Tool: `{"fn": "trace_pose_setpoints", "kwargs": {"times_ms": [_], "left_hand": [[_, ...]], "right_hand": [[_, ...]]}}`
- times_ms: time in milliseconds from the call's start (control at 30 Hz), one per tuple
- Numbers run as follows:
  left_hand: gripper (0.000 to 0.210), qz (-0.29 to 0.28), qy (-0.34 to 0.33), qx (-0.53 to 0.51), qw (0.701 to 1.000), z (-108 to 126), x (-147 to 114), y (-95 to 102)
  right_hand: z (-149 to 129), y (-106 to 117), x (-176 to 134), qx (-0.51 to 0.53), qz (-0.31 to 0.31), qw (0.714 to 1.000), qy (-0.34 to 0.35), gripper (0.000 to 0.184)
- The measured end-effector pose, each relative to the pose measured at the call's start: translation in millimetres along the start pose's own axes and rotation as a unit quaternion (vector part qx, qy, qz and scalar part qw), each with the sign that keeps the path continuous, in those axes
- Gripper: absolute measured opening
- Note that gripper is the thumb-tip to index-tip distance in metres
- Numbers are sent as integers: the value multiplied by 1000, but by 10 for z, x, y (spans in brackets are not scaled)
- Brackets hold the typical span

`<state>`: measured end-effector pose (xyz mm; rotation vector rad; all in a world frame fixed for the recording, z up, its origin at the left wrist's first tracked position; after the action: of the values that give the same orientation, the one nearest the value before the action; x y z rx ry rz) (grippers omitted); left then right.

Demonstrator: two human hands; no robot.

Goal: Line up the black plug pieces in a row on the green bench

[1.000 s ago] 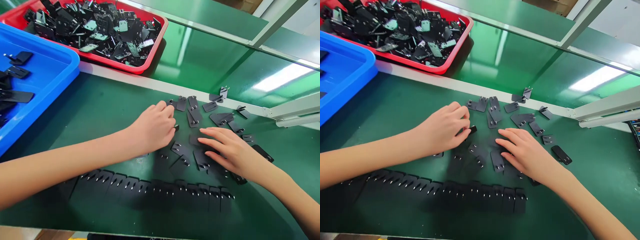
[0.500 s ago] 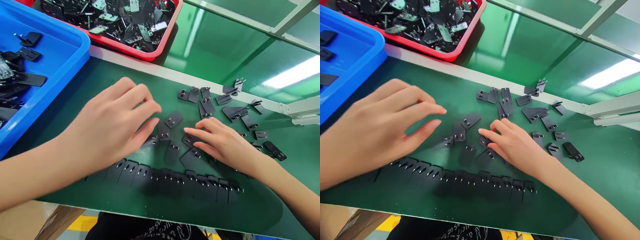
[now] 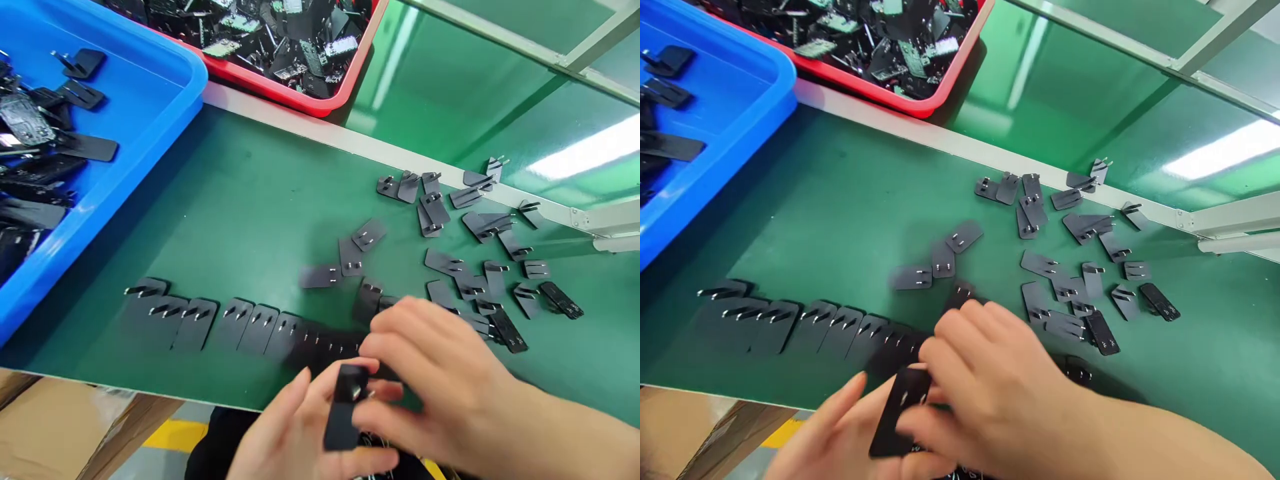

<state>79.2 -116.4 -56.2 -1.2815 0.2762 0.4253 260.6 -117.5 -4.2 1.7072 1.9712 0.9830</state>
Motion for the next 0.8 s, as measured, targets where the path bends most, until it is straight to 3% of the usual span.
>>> {"fn": "trace_pose_setpoints", "kwargs": {"times_ms": [100,167,267,400,567,700,800], "left_hand": [[38,-14,25,-131,991,-220,141,-52],[40,-11,26,-141,990,-303,127,-18],[41,-7,-7,-129,992,-349,9,86],[35,-33,-46,-134,989,-365,-181,210],[40,-1,-10,-155,988,-442,-356,303],[49,9,18,-157,987,-468,-431,334],[39,17,2,-150,988,-464,-474,384]], "right_hand": [[10,-84,-70,-14,-9,1000,-25,24],[198,-89,-88,-89,9,994,-69,24],[480,-148,-76,-208,-14,975,-82,22],[564,-195,-25,-218,1,974,-65,16],[82,-158,-49,-145,91,983,-65,7],[-473,-490,-178,-22,-17,1000,-6,8],[-628,-685,-270,11,-66,998,-6,16]]}}
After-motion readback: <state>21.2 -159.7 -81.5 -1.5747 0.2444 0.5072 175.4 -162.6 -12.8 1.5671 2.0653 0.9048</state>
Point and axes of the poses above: each hand's wrist, its own x-axis towards the middle knuckle, its own y-axis out of the back of the hand, z = x × y, the point moved 2 cm from there along x, towards the middle knuckle, and after that the axes turned 11 degrees about x, right-handed, at the moved point
